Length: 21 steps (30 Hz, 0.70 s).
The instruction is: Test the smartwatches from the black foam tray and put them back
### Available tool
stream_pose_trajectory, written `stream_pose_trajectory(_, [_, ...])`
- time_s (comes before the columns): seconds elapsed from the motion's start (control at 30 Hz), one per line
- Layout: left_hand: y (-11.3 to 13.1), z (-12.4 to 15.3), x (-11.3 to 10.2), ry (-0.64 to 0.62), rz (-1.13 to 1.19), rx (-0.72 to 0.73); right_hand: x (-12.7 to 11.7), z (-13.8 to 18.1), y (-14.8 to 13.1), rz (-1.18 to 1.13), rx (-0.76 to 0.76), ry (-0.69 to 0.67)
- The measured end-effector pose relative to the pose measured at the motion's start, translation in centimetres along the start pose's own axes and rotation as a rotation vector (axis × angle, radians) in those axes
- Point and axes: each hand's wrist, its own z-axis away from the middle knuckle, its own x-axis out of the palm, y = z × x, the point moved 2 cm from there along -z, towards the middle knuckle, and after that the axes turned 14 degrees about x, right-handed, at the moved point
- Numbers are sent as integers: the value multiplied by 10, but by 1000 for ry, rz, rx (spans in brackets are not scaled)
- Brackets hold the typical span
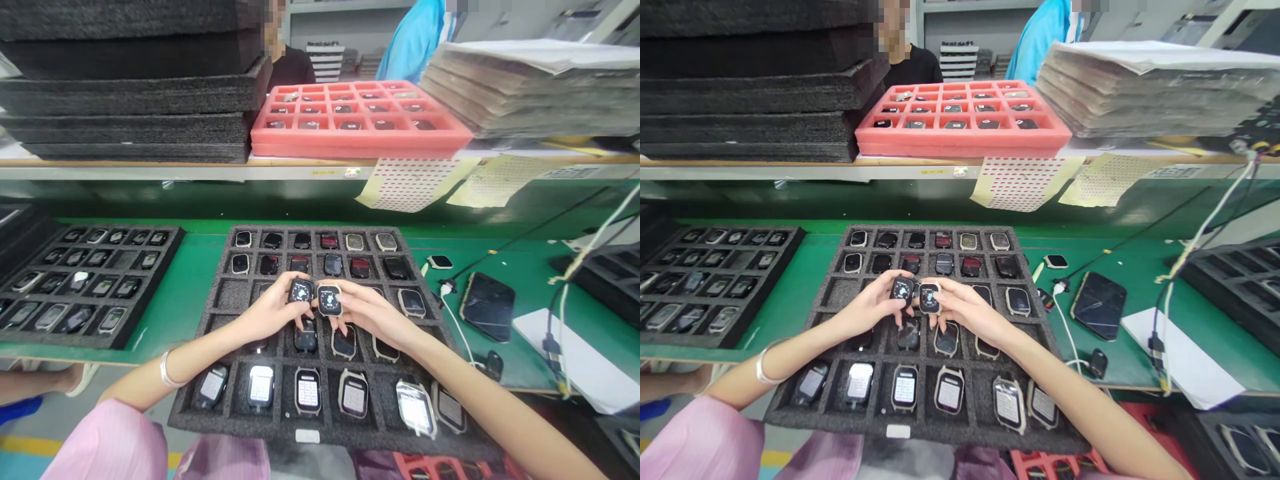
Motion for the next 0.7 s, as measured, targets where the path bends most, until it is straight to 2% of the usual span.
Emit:
stream_pose_trajectory(0.1, [0,-1,-1,30,128,-35,-1,-1,2,-17,-1,43])
stream_pose_trajectory(0.23, [0,0,-2,33,160,-61,-3,0,4,58,-12,135])
stream_pose_trajectory(0.7, [3,0,-3,12,133,-36,-4,3,4,114,-40,188])
